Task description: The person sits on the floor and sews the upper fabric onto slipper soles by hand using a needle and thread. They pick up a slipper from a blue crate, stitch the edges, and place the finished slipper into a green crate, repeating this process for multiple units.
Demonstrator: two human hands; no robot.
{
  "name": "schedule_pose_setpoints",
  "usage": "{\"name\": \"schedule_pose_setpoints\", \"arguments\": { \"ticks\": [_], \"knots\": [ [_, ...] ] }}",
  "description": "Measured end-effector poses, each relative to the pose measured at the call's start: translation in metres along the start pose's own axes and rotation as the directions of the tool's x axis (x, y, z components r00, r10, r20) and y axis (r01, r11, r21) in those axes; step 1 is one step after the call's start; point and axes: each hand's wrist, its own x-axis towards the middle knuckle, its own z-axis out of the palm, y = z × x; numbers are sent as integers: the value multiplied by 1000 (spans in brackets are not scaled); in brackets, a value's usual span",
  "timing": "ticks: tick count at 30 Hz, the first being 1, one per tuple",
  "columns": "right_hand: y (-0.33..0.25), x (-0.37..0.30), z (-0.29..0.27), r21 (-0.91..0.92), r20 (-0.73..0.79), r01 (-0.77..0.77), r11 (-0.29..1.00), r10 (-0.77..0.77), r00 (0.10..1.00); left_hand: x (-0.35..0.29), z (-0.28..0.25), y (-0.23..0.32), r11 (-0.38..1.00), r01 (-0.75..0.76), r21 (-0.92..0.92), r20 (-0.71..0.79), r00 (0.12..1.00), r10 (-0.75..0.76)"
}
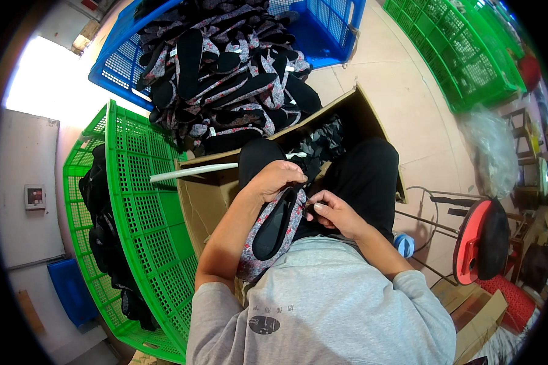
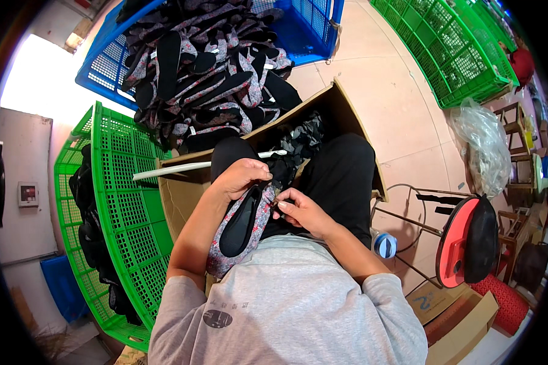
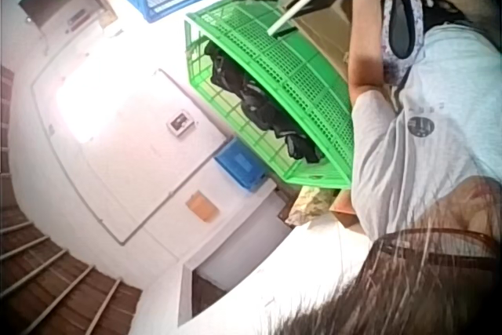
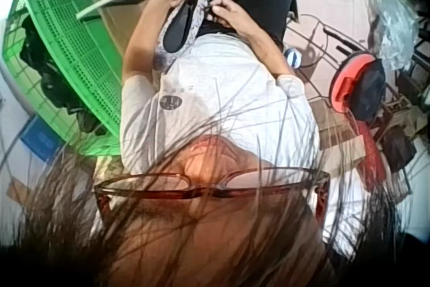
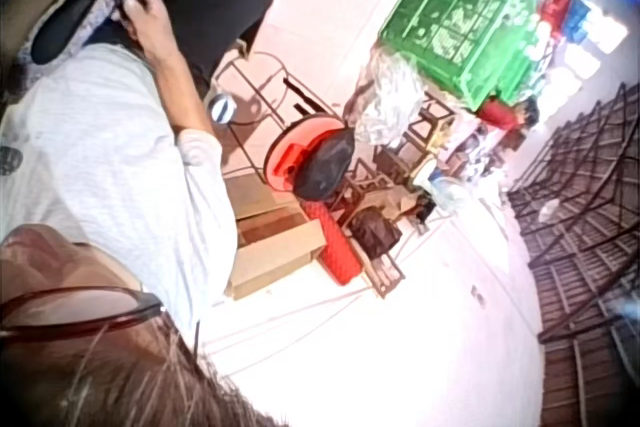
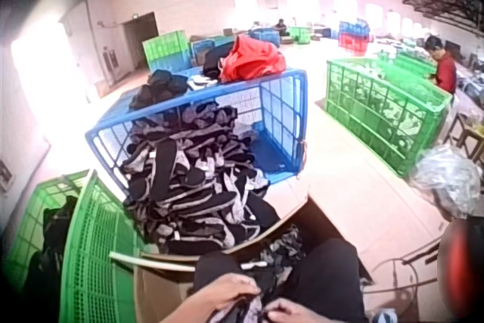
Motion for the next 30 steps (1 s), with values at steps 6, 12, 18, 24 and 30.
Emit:
{"name": "schedule_pose_setpoints", "arguments": {
  "ticks": [6, 12, 18, 24, 30],
  "knots": [
    [-1, 12, 9, 89, -32, -34, 995, 37, 999, 3, -2, -3, 1000, 28, -8, 4, 1000, -28],
    [-3, 20, 13, 88, -22, -14, 996, 16, 1000, -2, 6, 5, 998, 65, -12, -1, 998, -65],
    [-1, 24, 14, 103, -23, -11, 995, 14, 1000, 1, 4, 2, 996, 84, -27, 6, 996, -84],
    [2, 26, 14, 165, -7, -12, 986, 14, 1000, 3, 4, 1, 996, 82, -21, 0, 997, -82],
    [3, 27, 15, 223, -20, -16, 975, 21, 1000, 1, 7, 4, 996, 87, -19, 1, 996, -87]
  ]
}}
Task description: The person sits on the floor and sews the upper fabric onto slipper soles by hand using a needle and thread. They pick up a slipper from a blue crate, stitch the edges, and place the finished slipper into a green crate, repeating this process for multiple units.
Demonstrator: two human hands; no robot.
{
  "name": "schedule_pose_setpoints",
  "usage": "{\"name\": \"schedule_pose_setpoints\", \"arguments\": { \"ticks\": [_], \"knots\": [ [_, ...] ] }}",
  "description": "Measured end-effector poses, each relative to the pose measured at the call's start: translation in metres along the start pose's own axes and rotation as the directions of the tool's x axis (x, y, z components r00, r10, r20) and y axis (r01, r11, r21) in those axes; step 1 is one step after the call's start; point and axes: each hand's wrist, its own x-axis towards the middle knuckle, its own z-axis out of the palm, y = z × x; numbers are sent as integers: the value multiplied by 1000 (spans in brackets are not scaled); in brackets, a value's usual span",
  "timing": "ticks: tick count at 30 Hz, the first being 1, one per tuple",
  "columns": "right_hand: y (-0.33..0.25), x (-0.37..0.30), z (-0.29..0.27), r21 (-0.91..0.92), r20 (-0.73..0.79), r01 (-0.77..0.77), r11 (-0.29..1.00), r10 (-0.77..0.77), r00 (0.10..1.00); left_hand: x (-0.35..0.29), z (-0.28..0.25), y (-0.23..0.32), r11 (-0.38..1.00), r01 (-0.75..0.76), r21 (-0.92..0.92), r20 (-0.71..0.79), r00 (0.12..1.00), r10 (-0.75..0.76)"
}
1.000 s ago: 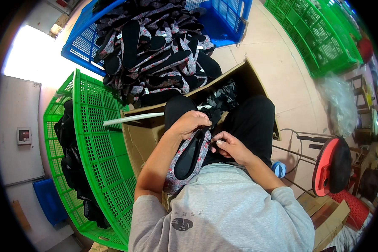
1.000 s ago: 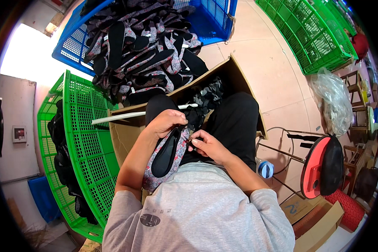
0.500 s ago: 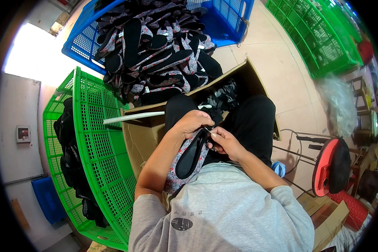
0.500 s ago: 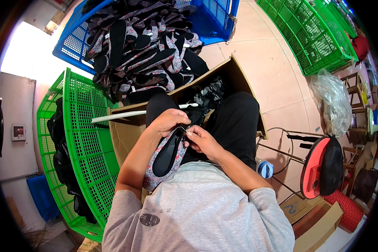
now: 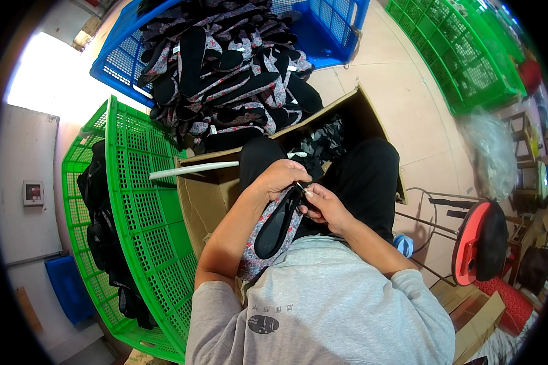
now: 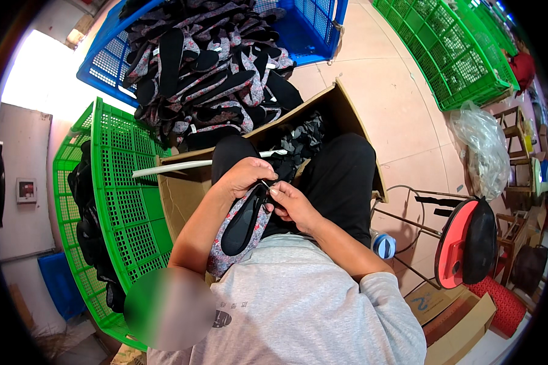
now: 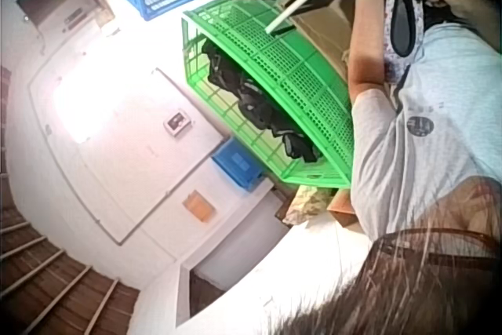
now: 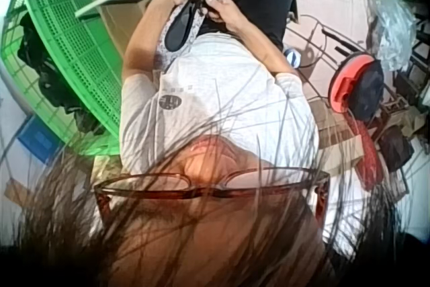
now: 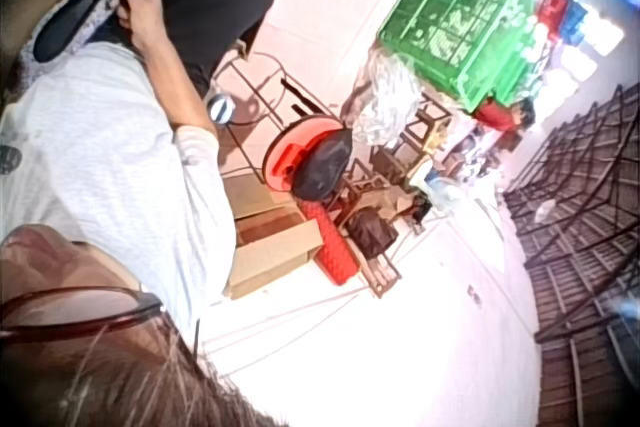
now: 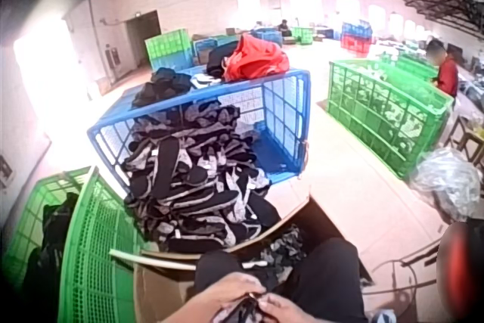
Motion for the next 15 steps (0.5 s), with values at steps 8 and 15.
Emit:
{"name": "schedule_pose_setpoints", "arguments": {
  "ticks": [8, 15],
  "knots": [
    [4, 1, -2, -4, -15, 30, 1000, -30, 999, 4, -3, -4, 999, -22, 33, -22, 1000, 23],
    [2, 1, -1, -14, -26, 33, 999, -33, 999, 5, -1, -4, 998, -32, 52, -24, 999, 33]
  ]
}}
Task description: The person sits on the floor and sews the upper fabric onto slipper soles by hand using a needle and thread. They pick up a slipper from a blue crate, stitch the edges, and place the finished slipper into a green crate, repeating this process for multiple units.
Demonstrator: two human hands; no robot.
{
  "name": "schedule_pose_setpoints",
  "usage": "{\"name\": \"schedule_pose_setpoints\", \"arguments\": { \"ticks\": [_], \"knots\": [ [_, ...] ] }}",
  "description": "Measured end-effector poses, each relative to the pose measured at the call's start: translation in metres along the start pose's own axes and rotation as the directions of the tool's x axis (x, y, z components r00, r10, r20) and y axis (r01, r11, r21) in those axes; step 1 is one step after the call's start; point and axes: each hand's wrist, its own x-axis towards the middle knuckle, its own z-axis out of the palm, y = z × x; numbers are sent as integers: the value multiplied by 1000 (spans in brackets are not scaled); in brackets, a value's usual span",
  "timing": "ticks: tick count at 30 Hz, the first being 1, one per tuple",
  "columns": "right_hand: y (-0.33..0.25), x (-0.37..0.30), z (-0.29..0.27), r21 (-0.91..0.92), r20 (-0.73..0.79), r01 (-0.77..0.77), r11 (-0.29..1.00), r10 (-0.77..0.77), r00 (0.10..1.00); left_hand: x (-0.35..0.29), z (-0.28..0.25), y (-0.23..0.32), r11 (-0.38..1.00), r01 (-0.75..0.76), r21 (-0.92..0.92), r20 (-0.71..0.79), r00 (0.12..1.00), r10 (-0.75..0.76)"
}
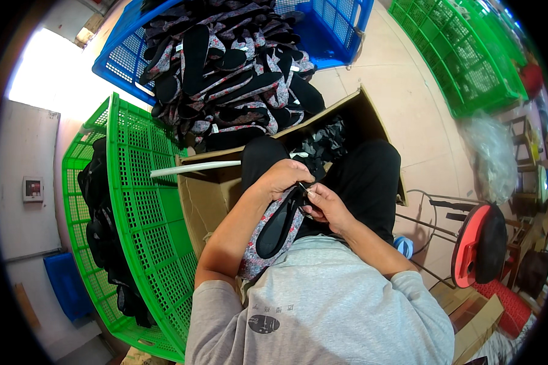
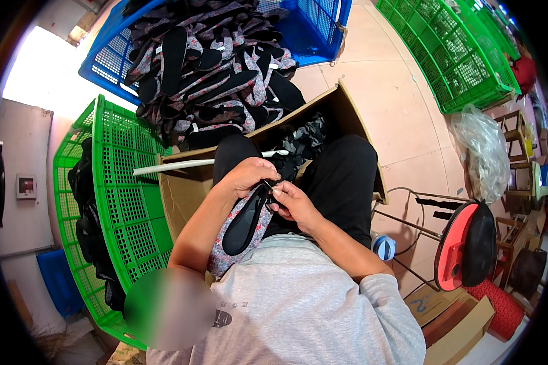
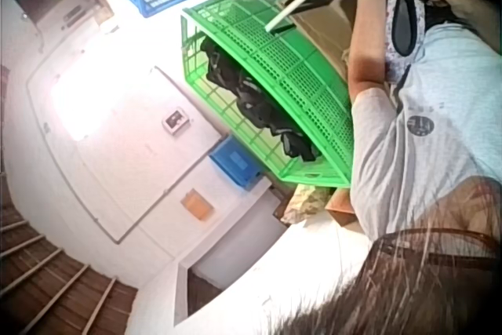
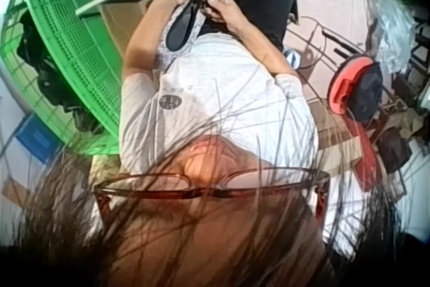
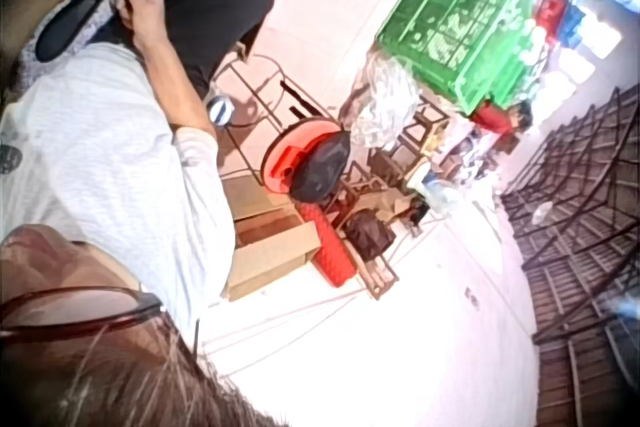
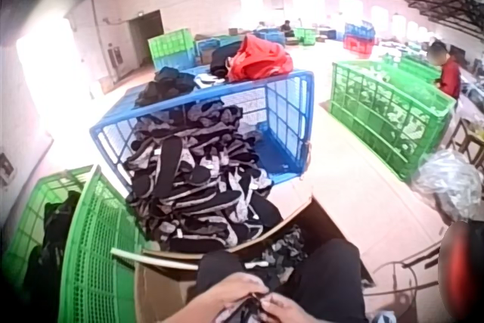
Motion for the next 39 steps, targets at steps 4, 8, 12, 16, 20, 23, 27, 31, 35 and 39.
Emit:
{"name": "schedule_pose_setpoints", "arguments": {
  "ticks": [4, 8, 12, 16, 20, 23, 27, 31, 35, 39],
  "knots": [
    [0, 1, -1, -19, -28, -11, 1000, 10, 1000, 4, -3, -4, 1000, 3, -6, 12, 1000, -3],
    [-2, 1, -6, -11, -20, -3, 1000, 3, 1000, 6, 0, -3, 1000, -25, -1, -22, 999, 25],
    [-2, -2, -7, 22, -13, 21, 1000, -21, 1000, 17, -1, -15, 994, -104, 45, -144, 984, 109],
    [5, -6, -12, 122, -49, 73, 990, -68, 996, 18, 4, -17, 978, -121, 172, -264, 950, 164],
    [10, -7, -13, 154, -32, 123, 980, -119, 992, -5, -6, -7, 861, -192, 470, -228, 916, 329],
    [11, -8, -12, 163, 5, 140, 977, -142, 990, -41, 2, 14, 871, -312, 380, -125, 916, 382],
    [15, -7, -10, 161, 24, 160, 974, -166, 986, -65, -7, 9, 597, -556, 578, 213, 809, 547],
    [18, -7, -9, 133, 38, 199, 971, -206, 978, -70, 9, -6, 324, -493, 807, 179, 728, 661],
    [20, -8, -9, -11, 93, 267, 964, -265, 960, -67, 11, -18, 253, -454, 855, 107, 630, 769],
    [31, -3, -7, -188, 112, 399, 897, -384, 916, -61, 11, -32, 354, -477, 804, -9, 586, 810]
  ]
}}
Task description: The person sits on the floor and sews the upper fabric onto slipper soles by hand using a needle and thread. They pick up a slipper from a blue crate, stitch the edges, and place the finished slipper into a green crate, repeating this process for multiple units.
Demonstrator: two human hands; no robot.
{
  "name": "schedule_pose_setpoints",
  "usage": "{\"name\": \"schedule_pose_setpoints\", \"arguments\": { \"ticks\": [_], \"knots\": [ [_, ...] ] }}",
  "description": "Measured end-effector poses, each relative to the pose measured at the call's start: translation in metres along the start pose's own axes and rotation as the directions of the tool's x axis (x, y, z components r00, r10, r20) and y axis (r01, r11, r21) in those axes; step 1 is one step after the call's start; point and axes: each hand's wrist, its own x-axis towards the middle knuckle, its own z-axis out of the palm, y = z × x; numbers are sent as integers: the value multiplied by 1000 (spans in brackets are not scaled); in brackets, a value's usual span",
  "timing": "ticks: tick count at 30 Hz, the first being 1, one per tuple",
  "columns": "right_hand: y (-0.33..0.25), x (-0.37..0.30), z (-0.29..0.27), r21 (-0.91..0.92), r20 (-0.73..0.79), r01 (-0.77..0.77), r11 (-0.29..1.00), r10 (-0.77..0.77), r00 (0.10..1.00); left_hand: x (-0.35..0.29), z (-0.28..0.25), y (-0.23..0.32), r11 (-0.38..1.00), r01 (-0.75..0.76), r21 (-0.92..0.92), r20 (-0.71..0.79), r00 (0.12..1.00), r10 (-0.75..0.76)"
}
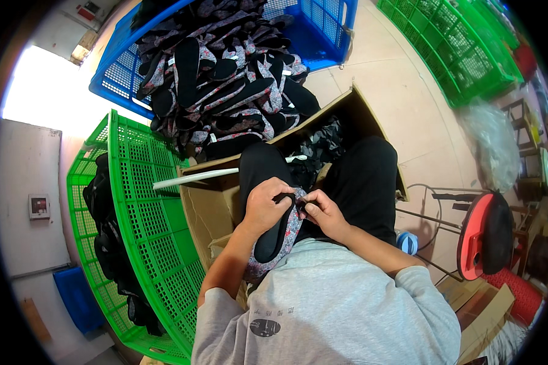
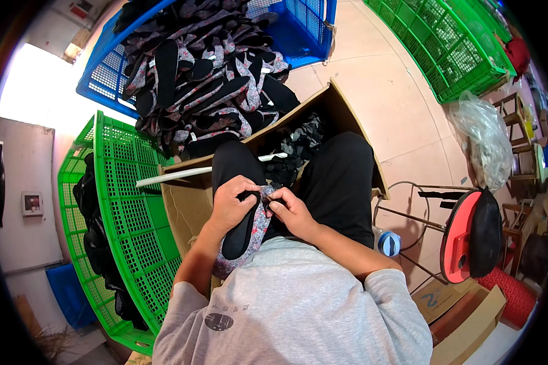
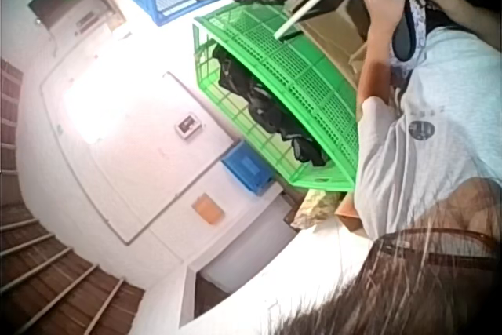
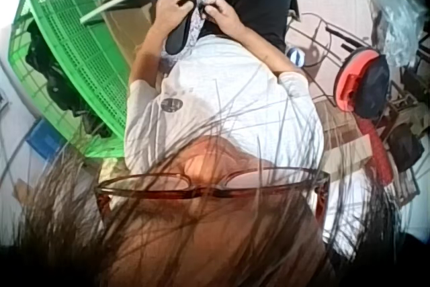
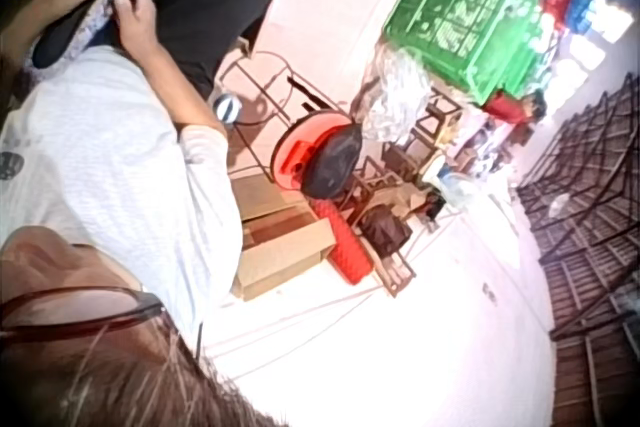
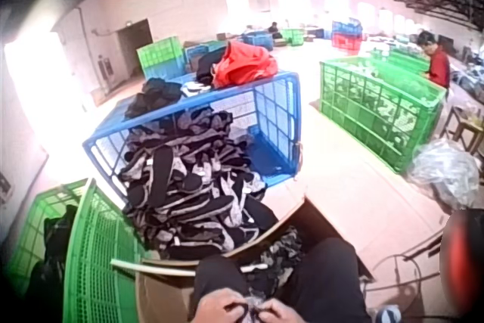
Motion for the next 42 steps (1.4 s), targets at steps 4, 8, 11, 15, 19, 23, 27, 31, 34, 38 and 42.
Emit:
{"name": "schedule_pose_setpoints", "arguments": {
  "ticks": [4, 8, 11, 15, 19, 23, 27, 31, 34, 38, 42],
  "knots": [
    [-2, 2, 4, -51, 7, 45, 998, -45, 999, -6, 5, -1, 999, 12, -37, -86, 996, -16],
    [-10, 3, 6, -92, -4, 10, 996, -11, 1000, -8, 6, -2, 999, 12, -52, -119, 993, -18],
    [-3, 4, 7, -92, -21, 29, 995, -31, 999, -7, 7, 0, 998, 6, -56, -125, 992, -13],
    [-7, 7, 8, -127, -19, 21, 992, -24, 1000, -7, 5, -1, 1000, -2, -30, -128, 992, -1],
    [-5, 9, 8, -131, -26, 45, 990, -49, 998, -7, 5, 0, 1000, -8, -7, -127, 992, 7],
    [-11, 8, 10, -61, -22, 7, 998, -9, 1000, -8, 3, 0, 1000, 15, -16, -115, 993, -16],
    [-13, 5, 7, -77, -5, -9, 997, 9, 1000, -10, 5, -1, 999, 24, -30, -118, 993, -27],
    [-13, 5, 6, -100, 12, -11, 995, 12, 1000, -9, 5, 0, 1000, 13, -22, -135, 991, -16],
    [-9, 6, 7, -84, -7, 12, 996, -12, 1000, -8, 6, 0, 1000, 3, -10, -156, 988, -4],
    [-16, 6, 7, -72, -17, -70, 995, 69, 997, -9, 6, -1, 1000, 10, -20, -162, 987, -13],
    [-10, 7, 6, -164, 6, 9, 986, -8, 1000, -9, 6, 0, 999, 15, -30, -161, 987, -20]
  ]
}}
